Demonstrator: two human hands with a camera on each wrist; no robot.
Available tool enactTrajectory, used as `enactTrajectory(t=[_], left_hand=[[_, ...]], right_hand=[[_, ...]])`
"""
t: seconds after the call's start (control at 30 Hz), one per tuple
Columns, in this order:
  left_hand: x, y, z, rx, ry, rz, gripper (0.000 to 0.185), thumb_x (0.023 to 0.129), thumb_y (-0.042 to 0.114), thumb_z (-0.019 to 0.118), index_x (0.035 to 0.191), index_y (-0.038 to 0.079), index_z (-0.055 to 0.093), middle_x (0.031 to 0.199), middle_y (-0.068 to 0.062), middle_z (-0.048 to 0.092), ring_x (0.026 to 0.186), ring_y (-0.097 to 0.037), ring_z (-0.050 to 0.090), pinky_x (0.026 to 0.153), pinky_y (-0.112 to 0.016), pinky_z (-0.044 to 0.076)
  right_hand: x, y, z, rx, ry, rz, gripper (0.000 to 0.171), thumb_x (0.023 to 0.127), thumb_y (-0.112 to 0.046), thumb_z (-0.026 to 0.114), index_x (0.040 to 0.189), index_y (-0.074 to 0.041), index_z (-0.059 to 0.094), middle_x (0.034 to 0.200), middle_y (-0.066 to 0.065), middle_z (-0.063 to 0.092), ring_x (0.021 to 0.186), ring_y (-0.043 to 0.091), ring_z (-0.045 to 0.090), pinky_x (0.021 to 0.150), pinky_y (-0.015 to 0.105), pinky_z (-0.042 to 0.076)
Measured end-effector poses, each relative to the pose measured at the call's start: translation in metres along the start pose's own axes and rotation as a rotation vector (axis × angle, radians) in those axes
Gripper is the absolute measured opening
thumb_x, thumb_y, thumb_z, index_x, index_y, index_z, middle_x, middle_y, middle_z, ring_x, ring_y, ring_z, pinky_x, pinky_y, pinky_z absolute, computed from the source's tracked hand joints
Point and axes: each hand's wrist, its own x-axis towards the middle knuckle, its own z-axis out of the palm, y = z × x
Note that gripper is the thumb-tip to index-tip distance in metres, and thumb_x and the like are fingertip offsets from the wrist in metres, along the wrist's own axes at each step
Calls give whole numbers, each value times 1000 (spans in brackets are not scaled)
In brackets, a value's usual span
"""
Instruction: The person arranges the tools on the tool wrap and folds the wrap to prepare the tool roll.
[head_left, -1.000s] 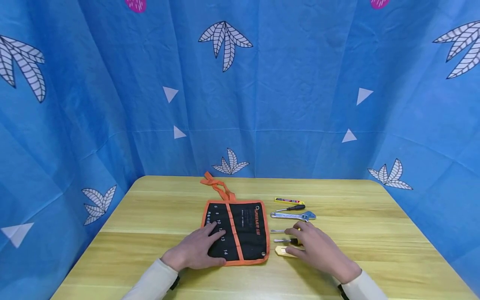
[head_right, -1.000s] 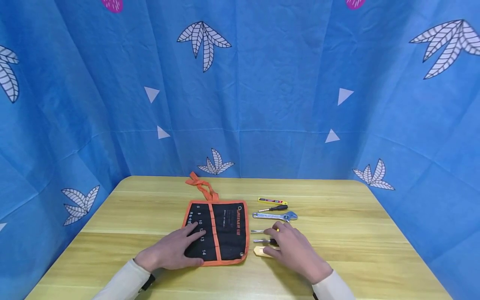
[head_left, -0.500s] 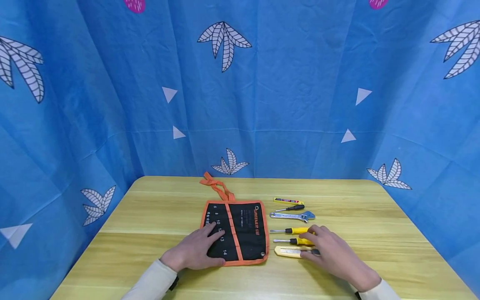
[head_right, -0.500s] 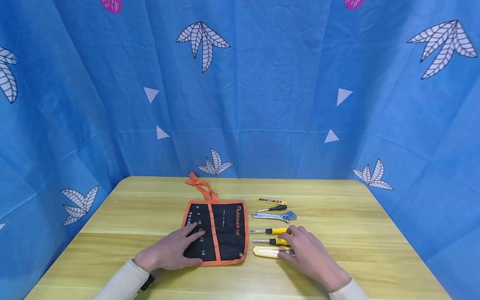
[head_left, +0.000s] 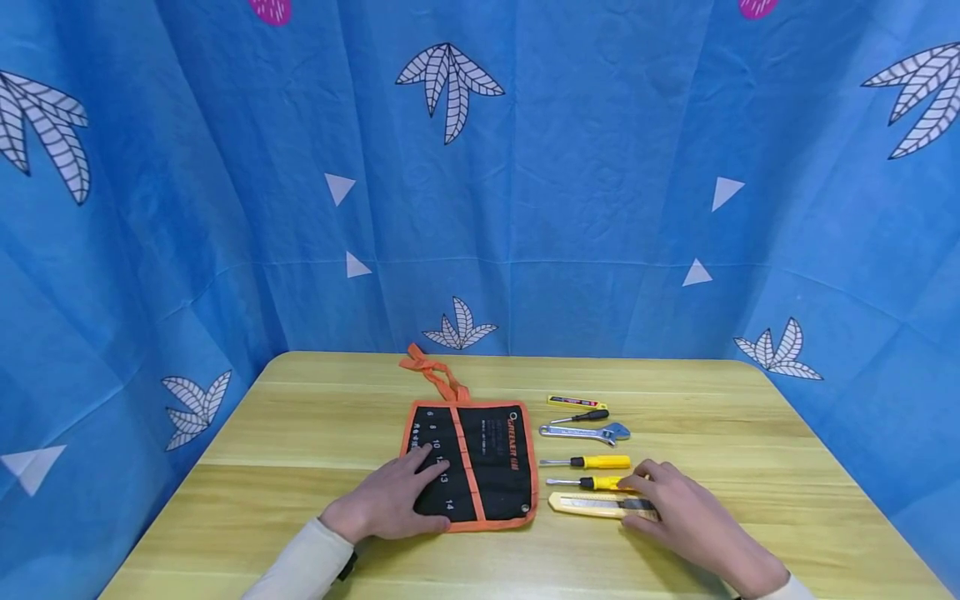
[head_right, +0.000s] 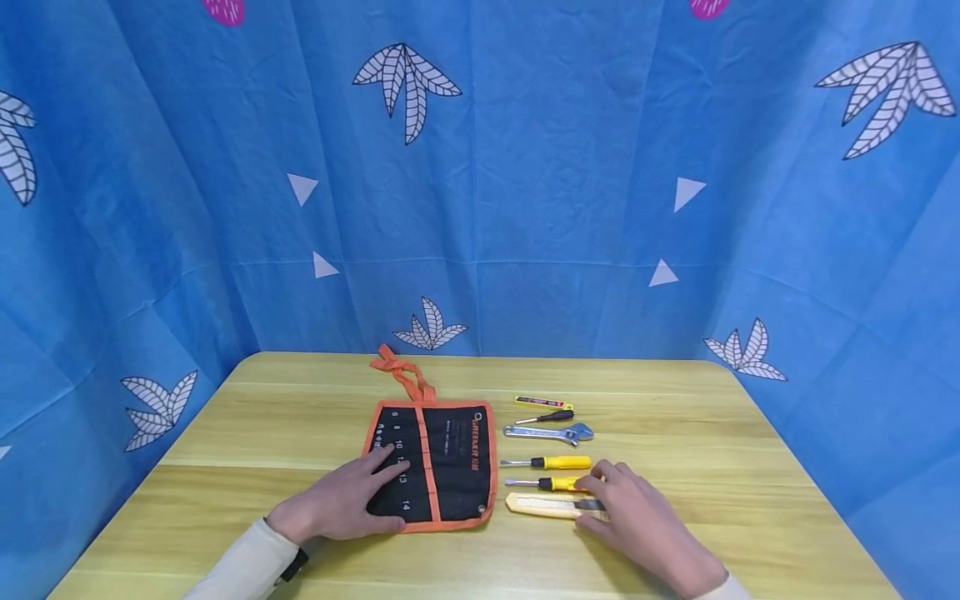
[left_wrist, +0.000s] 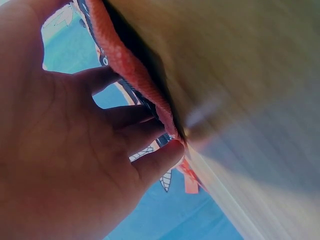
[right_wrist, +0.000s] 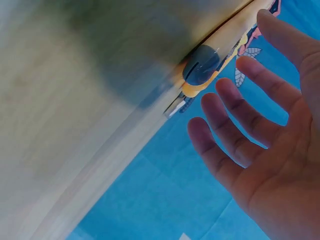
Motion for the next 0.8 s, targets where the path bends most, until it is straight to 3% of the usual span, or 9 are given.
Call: enactTrajectory(t=[0.6,0.8], left_hand=[[-1,1,-1,4,7,4,86,86,66,69,155,20,46,166,-17,29,151,-38,31,118,-60,33],[-1,1,-1,8,7,-3,86,86,67,69,155,21,46,166,-16,29,151,-38,31,118,-60,33]], right_hand=[[-5,2,6,20,-94,56,34,81,-32,87,112,-23,76,101,-10,59,82,4,50,63,25,47],[-4,0,5,46,-118,89,33,81,-29,87,112,-23,76,100,-11,62,82,3,55,67,28,53]])
